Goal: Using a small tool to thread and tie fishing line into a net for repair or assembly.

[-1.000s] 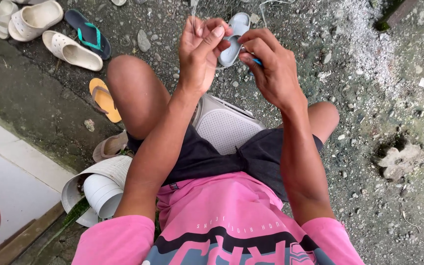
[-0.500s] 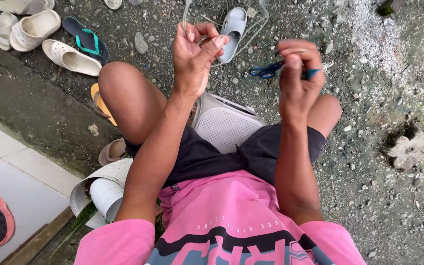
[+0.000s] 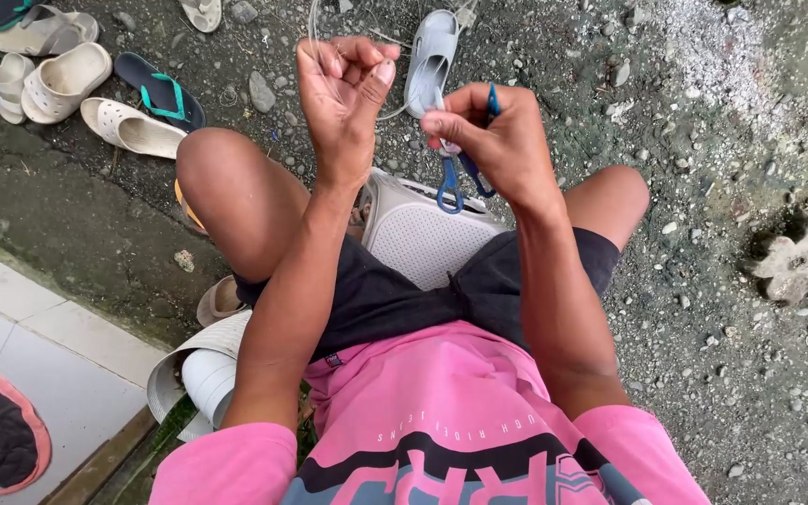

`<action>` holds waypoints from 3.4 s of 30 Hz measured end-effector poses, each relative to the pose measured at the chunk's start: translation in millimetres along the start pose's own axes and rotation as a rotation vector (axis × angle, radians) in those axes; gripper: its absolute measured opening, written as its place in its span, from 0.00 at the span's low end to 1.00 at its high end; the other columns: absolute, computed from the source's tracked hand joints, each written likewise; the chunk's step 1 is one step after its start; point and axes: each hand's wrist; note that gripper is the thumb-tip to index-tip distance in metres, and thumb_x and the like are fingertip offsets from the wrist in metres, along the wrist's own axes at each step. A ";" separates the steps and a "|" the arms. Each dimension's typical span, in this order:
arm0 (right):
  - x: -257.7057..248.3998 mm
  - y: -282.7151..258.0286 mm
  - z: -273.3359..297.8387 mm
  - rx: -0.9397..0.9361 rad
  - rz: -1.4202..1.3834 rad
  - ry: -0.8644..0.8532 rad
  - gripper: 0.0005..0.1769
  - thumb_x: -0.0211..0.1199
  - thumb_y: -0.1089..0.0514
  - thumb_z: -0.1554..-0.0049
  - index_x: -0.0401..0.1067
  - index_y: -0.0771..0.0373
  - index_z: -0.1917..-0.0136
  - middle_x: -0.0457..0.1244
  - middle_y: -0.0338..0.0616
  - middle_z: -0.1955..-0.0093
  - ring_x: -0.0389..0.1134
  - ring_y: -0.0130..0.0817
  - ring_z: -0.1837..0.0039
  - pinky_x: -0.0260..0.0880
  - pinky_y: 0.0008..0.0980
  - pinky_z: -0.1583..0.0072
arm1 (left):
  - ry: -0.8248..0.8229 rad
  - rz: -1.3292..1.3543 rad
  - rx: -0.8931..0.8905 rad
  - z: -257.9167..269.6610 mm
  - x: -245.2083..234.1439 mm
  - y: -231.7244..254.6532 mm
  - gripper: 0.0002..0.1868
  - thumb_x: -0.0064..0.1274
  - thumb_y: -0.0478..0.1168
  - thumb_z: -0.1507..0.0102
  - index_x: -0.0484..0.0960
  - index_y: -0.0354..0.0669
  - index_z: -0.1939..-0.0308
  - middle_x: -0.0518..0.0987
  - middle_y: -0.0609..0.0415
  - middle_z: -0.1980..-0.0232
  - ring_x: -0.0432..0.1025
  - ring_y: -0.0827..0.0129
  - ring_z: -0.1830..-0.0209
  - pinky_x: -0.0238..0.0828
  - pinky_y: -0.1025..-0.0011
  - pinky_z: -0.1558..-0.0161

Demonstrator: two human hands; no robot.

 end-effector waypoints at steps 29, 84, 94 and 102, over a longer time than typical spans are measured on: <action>-12.6 -16.3 -12.0 -0.754 1.018 0.118 0.11 0.65 0.53 0.36 0.74 0.62 0.56 0.64 0.39 0.65 0.60 0.36 0.64 0.55 0.34 0.63 | -0.034 0.009 -0.003 -1.7 11.3 19.0 0.16 0.45 0.33 0.35 0.51 0.49 0.65 0.64 0.56 0.59 0.75 0.58 0.57 0.69 0.68 0.48; 2.0 45.1 36.5 -0.087 0.080 0.166 0.07 0.68 0.60 0.46 0.71 0.59 0.61 0.66 0.38 0.61 0.66 0.24 0.58 0.66 0.21 0.55 | 0.046 0.138 -0.110 -1.8 6.2 5.8 0.16 0.50 0.31 0.38 0.56 0.48 0.64 0.69 0.55 0.61 0.73 0.66 0.66 0.73 0.73 0.60; 25.1 201.9 80.3 0.164 0.613 -0.122 0.11 0.65 0.43 0.48 0.77 0.50 0.60 0.70 0.31 0.61 0.59 0.23 0.74 0.58 0.28 0.63 | 0.037 0.243 -0.214 -13.0 -6.4 -7.7 0.16 0.52 0.30 0.38 0.59 0.50 0.66 0.74 0.56 0.61 0.73 0.68 0.68 0.63 0.77 0.72; 9.3 83.9 -14.7 -0.003 -0.578 0.206 0.32 0.47 0.33 0.44 0.70 0.62 0.44 0.69 0.40 0.54 0.42 0.16 0.79 0.38 0.18 0.76 | -0.064 0.412 -0.397 -9.8 -1.7 -28.7 0.20 0.52 0.25 0.41 0.57 0.51 0.70 0.73 0.53 0.60 0.71 0.70 0.72 0.63 0.81 0.71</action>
Point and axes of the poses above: each hand's wrist, its own z-axis away from the middle knuckle, its own x-axis out of the palm, y = z × x
